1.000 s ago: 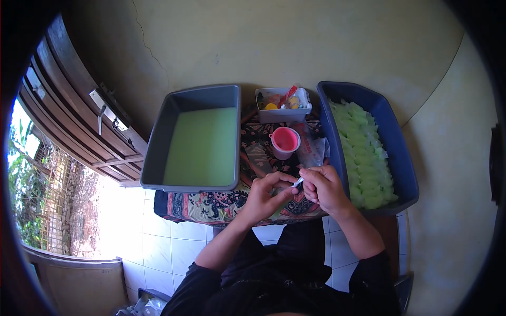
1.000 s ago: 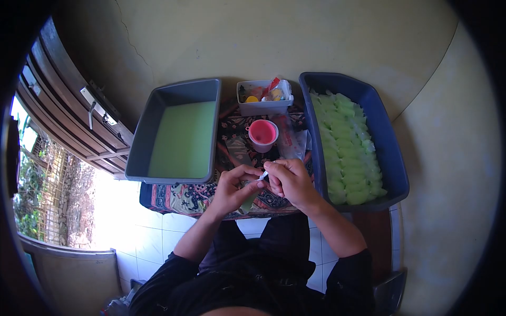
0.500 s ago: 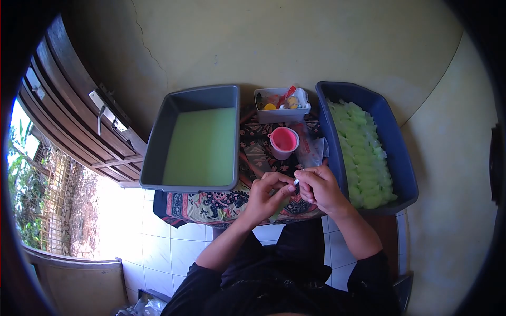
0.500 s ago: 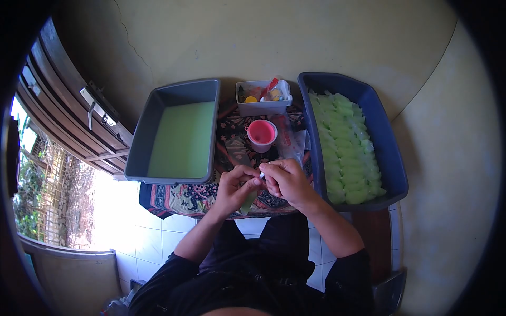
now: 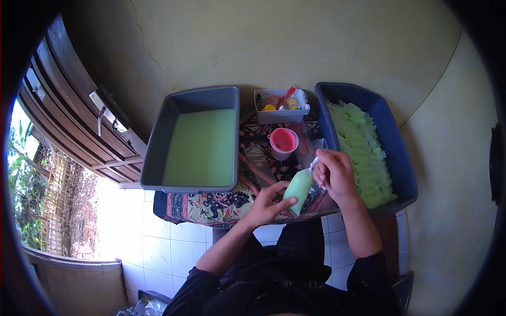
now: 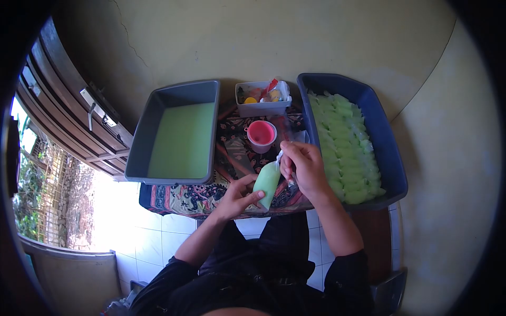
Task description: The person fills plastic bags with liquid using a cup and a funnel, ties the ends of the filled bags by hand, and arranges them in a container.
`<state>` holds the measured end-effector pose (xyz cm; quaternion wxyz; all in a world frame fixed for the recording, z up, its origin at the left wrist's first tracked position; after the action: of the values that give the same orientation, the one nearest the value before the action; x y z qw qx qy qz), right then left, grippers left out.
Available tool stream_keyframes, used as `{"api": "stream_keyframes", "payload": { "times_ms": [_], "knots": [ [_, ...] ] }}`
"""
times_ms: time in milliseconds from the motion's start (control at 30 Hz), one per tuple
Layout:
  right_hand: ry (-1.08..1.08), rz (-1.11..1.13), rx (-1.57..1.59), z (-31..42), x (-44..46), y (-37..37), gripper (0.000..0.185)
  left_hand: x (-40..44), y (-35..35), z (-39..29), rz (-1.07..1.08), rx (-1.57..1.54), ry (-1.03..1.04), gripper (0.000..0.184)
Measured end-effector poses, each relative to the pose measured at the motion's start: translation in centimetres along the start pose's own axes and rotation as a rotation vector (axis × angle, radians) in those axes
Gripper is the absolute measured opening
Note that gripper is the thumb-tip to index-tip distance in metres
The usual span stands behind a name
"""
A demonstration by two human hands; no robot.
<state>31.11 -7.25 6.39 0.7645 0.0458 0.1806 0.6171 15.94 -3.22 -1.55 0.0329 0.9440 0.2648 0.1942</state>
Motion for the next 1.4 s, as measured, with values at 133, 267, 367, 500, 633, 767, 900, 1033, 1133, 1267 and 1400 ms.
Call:
{"api": "stream_keyframes", "payload": {
  "times_ms": [133,267,367,500,633,767,900,1033,1133,1267,1400],
  "knots": [
    [-0.087,-0.031,-0.083,0.2,0.0,-0.5,0.038,0.1,0.2,0.1,-0.110,-0.165,-0.008,0.031],
    [-0.113,-0.045,-0.120,-1.1,0.1,-0.9,0.028,0.6,-0.6,0.3,-0.237,-0.152,0.053,0.026],
    [-0.133,-0.090,-0.212,-2.6,0.2,-0.9,0.022,0.6,-0.7,0.5,-0.321,-0.182,0.092,0.023],
    [-0.134,-0.003,-0.228,-4.1,-0.4,0.6,0.041,0.9,0.0,0.4,-0.360,-0.149,0.155,0.026],
    [-0.114,-0.107,-0.511,-4.0,-0.6,-0.4,0.037,1.3,0.3,-0.2,-0.284,-0.091,0.134,0.035],
    [-0.148,-0.075,-0.592,-3.9,-1.3,-0.8,0.035,2.2,-0.7,-0.7,-0.250,-0.046,0.063,0.039],
    [-0.130,-0.039,-0.698,-4.2,-1.8,-1.1,0.039,3.9,-0.1,-1.5,-0.189,-0.031,0.048,0.030],
    [-0.049,-0.019,-0.544,-2.6,-3.2,-2.0,0.049,4.8,0.4,-0.6,-0.186,-0.128,-0.013,0.017],
    [0.010,-0.043,-0.432,-2.2,-3.9,-4.0,0.052,5.6,1.2,0.0,-0.222,-0.219,0.001,0.021],
    [-0.022,-0.170,-0.167,-1.4,-5.2,-7.1,0.044,7.2,2.9,0.5,-0.152,-0.191,-0.004,0.023],
    [-0.107,-0.264,0.096,-1.8,-5.8,-10.9,0.027,8.4,5.3,1.2,-0.060,-0.117,-0.057,0.023]
  ]
}}
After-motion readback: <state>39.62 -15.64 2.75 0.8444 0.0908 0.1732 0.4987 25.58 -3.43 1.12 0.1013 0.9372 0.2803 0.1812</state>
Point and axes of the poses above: each hand's wrist, its own x-axis towards the middle knuckle, its own y-axis out of the palm, z = x × y, the point moved 5 cm from there along x, towards the middle knuckle, and after that the axes turned 15 degrees about y, right-handed, at the moved point
